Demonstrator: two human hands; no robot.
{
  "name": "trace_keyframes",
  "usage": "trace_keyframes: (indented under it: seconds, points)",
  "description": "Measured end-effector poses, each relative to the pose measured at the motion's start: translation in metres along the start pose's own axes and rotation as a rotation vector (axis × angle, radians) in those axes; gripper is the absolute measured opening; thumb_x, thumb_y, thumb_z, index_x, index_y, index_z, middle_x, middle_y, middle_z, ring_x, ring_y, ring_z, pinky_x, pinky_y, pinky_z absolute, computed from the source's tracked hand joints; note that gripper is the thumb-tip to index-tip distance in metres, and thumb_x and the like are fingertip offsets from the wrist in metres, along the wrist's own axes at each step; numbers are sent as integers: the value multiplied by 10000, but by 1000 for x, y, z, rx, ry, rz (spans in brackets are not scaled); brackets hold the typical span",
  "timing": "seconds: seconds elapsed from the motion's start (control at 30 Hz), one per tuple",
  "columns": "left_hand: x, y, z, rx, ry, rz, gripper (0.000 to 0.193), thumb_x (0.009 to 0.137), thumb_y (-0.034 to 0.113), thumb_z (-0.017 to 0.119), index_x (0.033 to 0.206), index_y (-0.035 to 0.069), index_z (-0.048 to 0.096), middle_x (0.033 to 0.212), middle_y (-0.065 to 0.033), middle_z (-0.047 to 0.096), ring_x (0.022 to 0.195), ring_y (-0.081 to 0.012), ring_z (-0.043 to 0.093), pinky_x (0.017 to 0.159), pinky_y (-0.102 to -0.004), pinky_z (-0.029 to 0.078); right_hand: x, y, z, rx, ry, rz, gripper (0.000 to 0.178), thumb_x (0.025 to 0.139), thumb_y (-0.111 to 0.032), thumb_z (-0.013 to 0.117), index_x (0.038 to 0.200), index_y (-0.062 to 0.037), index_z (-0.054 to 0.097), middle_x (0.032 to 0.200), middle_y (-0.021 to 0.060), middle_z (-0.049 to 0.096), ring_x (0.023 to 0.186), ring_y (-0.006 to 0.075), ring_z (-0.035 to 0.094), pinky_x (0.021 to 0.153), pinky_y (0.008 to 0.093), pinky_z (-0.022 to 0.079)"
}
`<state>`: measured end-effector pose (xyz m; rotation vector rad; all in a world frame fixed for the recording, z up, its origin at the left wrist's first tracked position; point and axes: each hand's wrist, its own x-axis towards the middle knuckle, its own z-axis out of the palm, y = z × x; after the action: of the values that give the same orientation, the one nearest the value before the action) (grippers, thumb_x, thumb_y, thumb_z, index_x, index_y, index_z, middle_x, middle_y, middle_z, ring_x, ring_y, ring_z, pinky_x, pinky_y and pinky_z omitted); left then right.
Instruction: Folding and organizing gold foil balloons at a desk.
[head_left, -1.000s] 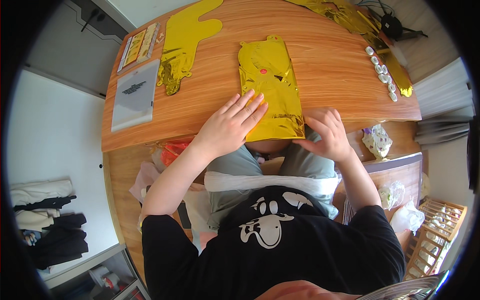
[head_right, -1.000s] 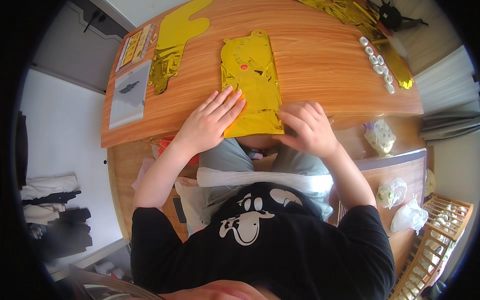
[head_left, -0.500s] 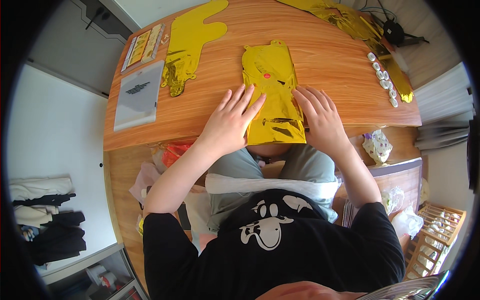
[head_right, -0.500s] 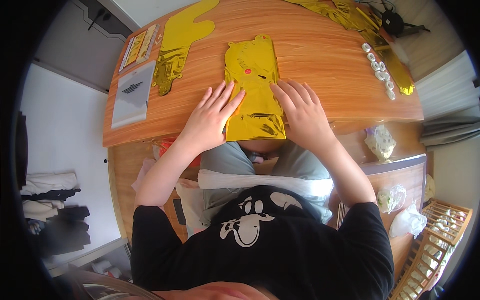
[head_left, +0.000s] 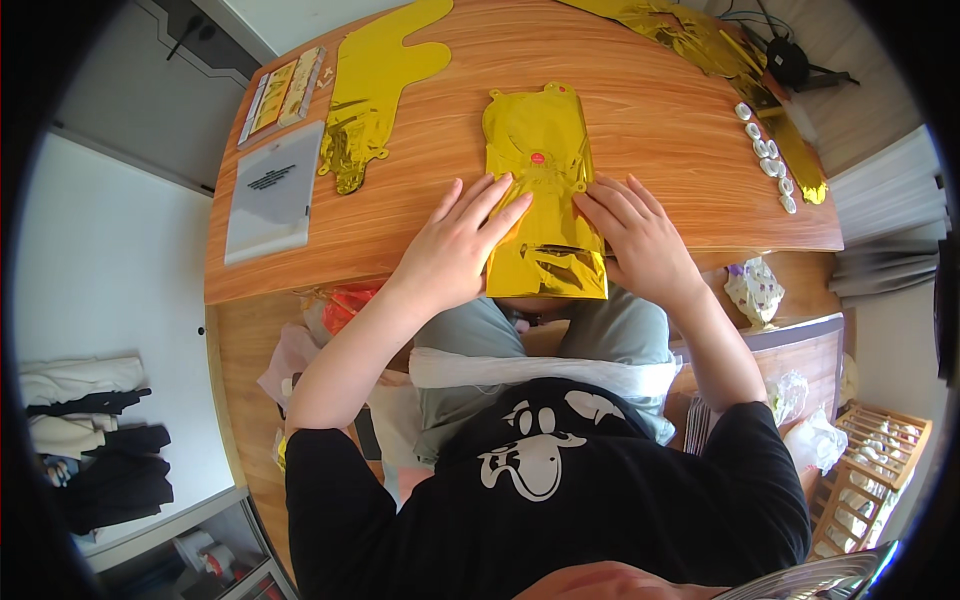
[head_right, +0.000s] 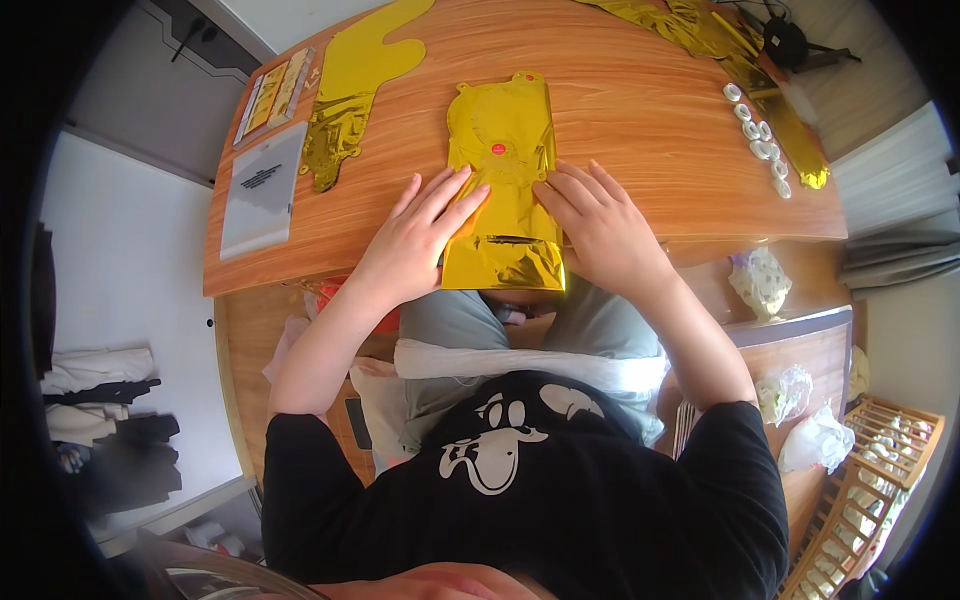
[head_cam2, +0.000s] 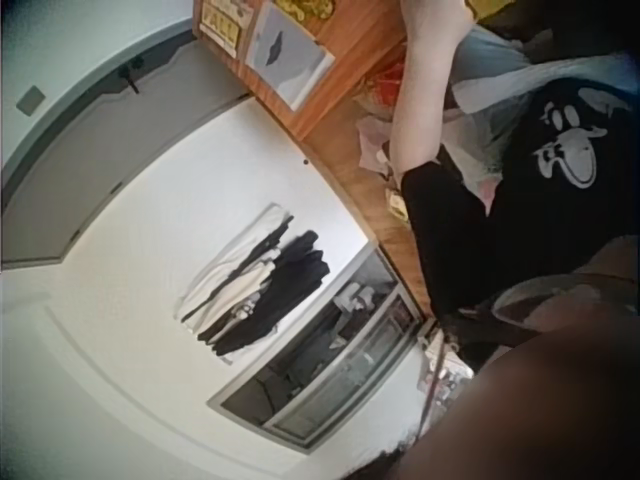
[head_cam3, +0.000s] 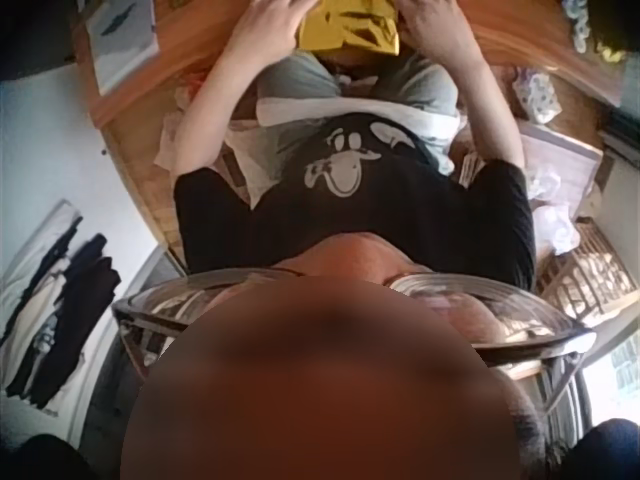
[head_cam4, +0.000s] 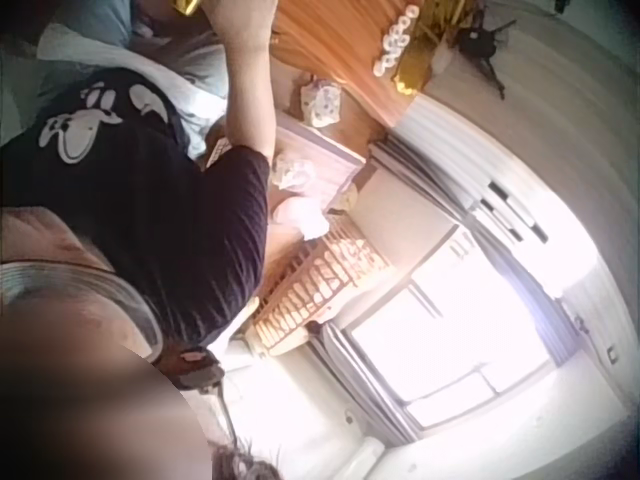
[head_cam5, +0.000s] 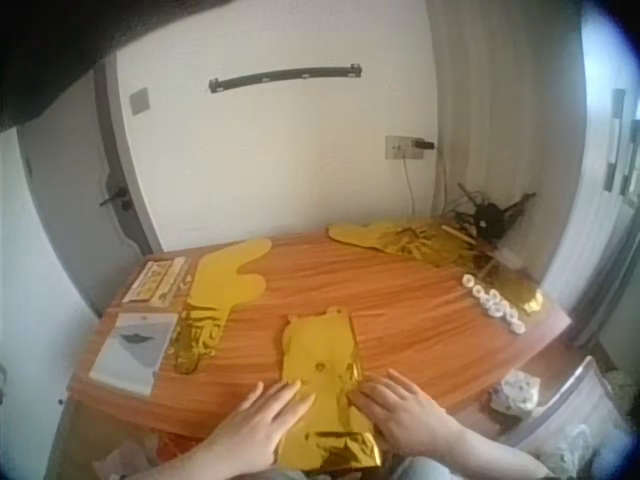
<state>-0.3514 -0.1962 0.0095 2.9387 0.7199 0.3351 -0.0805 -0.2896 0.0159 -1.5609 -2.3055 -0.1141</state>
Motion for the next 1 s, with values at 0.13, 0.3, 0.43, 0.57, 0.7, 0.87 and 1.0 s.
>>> trace_keyframes:
  seconds: [0.13,0.3,0.43,0.57,0.7,0.87,1.0]
  points:
    - [-1,1,-2,-65,38,-5,747,856,45,669,1558,86,418,1583,-193,409,1479,-338,402,1246,-506,292,-1,5,1,138,-42,-10,606,839,-139,692,1417,-27,547,1414,170,535,1366,361,512,1215,525,352]
    - [-3,-1,2,-81,61,12,706,883,71,652,1549,54,421,1559,-187,448,1456,-332,438,1238,-477,318,-2,5,1,167,-65,7,615,832,-106,689,1419,-1,537,1425,179,522,1354,375,524,1202,515,381]
    - [-6,-3,8,3,86,23,691,897,182,692,1535,69,452,1572,-167,449,1438,-324,462,1222,-485,347,1,4,-2,215,-47,-21,646,814,-67,678,1438,-3,526,1501,189,496,1359,382,521,1209,500,375]
    - [-4,1,2,-118,97,-7,667,882,106,682,1509,28,470,1527,-188,494,1393,-352,510,1194,-466,399,2,6,-5,225,-56,-52,674,793,-31,665,1451,-10,519,1497,192,524,1366,384,518,1211,489,371]
    - [-5,0,2,-98,113,11,660,877,115,694,1496,20,484,1512,-189,512,1368,-343,537,1177,-465,426,6,4,-5,228,-45,-46,703,767,-1,660,1454,-24,520,1442,184,583,1385,382,507,1190,484,385]
    - [-8,-4,8,-71,100,27,657,893,167,710,1503,53,493,1531,-160,511,1426,-322,488,1212,-478,372,5,5,-6,225,-42,-60,685,756,10,669,1428,-28,538,1447,181,581,1385,384,506,1161,486,412]
    - [-7,-4,8,-82,91,19,648,902,182,708,1502,53,497,1520,-164,527,1446,-325,469,1218,-482,357,1,5,-4,352,18,13,609,793,32,662,1390,-41,570,1458,181,574,1336,387,552,1135,477,445]
